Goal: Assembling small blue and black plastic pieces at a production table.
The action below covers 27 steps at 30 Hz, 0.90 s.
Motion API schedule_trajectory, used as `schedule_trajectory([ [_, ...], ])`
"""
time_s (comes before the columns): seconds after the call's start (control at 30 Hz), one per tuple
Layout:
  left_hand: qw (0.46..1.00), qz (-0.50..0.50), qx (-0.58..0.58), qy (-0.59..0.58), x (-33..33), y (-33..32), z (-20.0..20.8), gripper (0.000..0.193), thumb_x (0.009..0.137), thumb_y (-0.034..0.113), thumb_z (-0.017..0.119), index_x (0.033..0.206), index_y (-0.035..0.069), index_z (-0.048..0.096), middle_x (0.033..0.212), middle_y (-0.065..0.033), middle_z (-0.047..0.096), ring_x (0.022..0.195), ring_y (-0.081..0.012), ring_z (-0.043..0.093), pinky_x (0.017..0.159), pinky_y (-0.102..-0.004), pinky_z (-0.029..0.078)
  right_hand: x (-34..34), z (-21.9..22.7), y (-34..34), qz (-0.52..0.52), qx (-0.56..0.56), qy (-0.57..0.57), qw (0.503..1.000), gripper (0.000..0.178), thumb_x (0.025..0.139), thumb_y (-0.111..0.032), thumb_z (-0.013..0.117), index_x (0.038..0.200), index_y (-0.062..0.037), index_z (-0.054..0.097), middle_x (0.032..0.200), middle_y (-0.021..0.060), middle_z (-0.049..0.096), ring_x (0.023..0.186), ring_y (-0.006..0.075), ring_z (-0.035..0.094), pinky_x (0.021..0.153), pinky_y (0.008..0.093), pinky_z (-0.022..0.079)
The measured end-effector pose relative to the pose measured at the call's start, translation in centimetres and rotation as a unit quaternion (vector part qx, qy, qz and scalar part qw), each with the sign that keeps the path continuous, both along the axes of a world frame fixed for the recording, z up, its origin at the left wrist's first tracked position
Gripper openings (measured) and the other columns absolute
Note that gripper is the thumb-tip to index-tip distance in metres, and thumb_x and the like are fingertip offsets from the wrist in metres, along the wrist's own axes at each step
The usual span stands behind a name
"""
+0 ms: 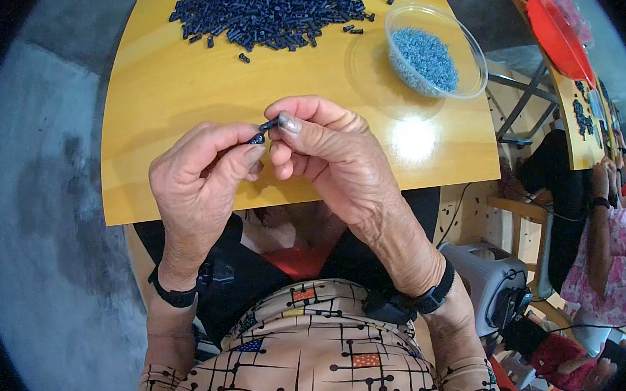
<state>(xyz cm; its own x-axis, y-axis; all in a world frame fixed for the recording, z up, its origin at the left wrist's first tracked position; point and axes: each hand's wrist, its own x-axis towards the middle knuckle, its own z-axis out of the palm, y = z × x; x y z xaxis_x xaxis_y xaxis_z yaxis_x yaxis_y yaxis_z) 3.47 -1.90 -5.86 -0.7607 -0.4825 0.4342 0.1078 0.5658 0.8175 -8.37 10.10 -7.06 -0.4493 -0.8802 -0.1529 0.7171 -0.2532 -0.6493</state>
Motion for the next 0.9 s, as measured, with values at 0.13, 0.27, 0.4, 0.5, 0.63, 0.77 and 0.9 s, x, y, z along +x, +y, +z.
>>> schedule_trajectory([
  [0.13, 1.000, -0.009, -0.004, 0.000, 0.2, 0.1, 0.1, 0.012, 0.077, -0.005, 0.066, 0.088, -0.003, 0.064, 0.073, -0.0062, 0.061, 0.061, -0.0101, 0.060, 0.055, -0.0207, 0.048, 0.1, 0.2, 0.2, 0.002, 0.015, 0.030, 0.999, 0.017, 0.087, -0.008, 0.058, 0.102, 0.0014, 0.061, 0.076, 0.0057, 0.062, 0.064, 0.0108, 0.059, 0.060, 0.0213, 0.050],
  [0.27, 1.000, -0.018, -0.014, -0.007, 0.3, 0.0, 0.3, 0.011, 0.077, -0.003, 0.066, 0.088, -0.002, 0.064, 0.072, -0.0056, 0.061, 0.060, -0.0096, 0.060, 0.054, -0.0206, 0.047, -0.2, 0.4, 0.4, 0.006, 0.019, 0.057, 0.998, 0.015, 0.087, -0.007, 0.059, 0.099, 0.0023, 0.062, 0.076, 0.0058, 0.062, 0.064, 0.0105, 0.059, 0.061, 0.0214, 0.050],
  [0.4, 1.000, -0.014, -0.019, -0.011, 0.3, 0.1, 0.1, 0.010, 0.077, -0.003, 0.066, 0.087, -0.002, 0.064, 0.071, -0.0049, 0.060, 0.059, -0.0093, 0.059, 0.053, -0.0203, 0.047, -0.2, 0.6, 0.4, 0.001, 0.034, 0.102, 0.994, 0.014, 0.085, -0.005, 0.061, 0.096, 0.0029, 0.064, 0.076, 0.0070, 0.063, 0.064, 0.0105, 0.059, 0.060, 0.0215, 0.050],
  [0.5, 1.000, -0.001, -0.018, 0.014, 0.4, 0.1, 0.0, 0.013, 0.073, -0.001, 0.069, 0.085, 0.002, 0.063, 0.066, -0.0068, 0.058, 0.058, -0.0176, 0.059, 0.050, -0.0267, 0.046, -0.3, 0.7, 0.5, 0.008, 0.050, 0.119, 0.992, 0.014, 0.085, -0.005, 0.062, 0.096, 0.0034, 0.064, 0.077, 0.0081, 0.064, 0.062, 0.0108, 0.059, 0.059, 0.0218, 0.050],
  [0.63, 0.995, 0.002, -0.093, 0.024, 0.5, 0.0, 0.3, 0.016, 0.070, -0.003, 0.069, 0.084, 0.002, 0.063, 0.067, -0.0077, 0.058, 0.058, -0.0190, 0.059, 0.051, -0.0276, 0.047, -0.3, 1.0, 0.6, 0.018, 0.068, 0.130, 0.989, 0.014, 0.084, -0.006, 0.063, 0.094, 0.0032, 0.064, 0.077, 0.0084, 0.064, 0.062, 0.0114, 0.060, 0.057, 0.0224, 0.051],
  [0.77, 0.987, 0.002, -0.156, 0.049, 0.6, 0.0, 0.7, 0.017, 0.069, -0.004, 0.070, 0.083, 0.002, 0.062, 0.070, -0.0084, 0.058, 0.058, -0.0200, 0.059, 0.050, -0.0279, 0.047, -0.1, 1.1, 0.7, 0.056, 0.077, 0.013, 0.995, 0.013, 0.085, -0.008, 0.063, 0.093, 0.0017, 0.064, 0.078, 0.0079, 0.065, 0.061, 0.0126, 0.061, 0.057, 0.0231, 0.051],
  [0.9, 0.984, 0.006, -0.166, 0.058, 0.7, 0.2, 0.9, 0.018, 0.068, -0.003, 0.071, 0.083, 0.002, 0.062, 0.071, -0.0085, 0.059, 0.059, -0.0202, 0.060, 0.050, -0.0280, 0.047, 0.4, 1.2, 0.8, 0.050, 0.079, -0.040, 0.995, 0.013, 0.085, -0.009, 0.062, 0.094, 0.0002, 0.063, 0.078, 0.0064, 0.064, 0.061, 0.0125, 0.061, 0.055, 0.0229, 0.050],
])
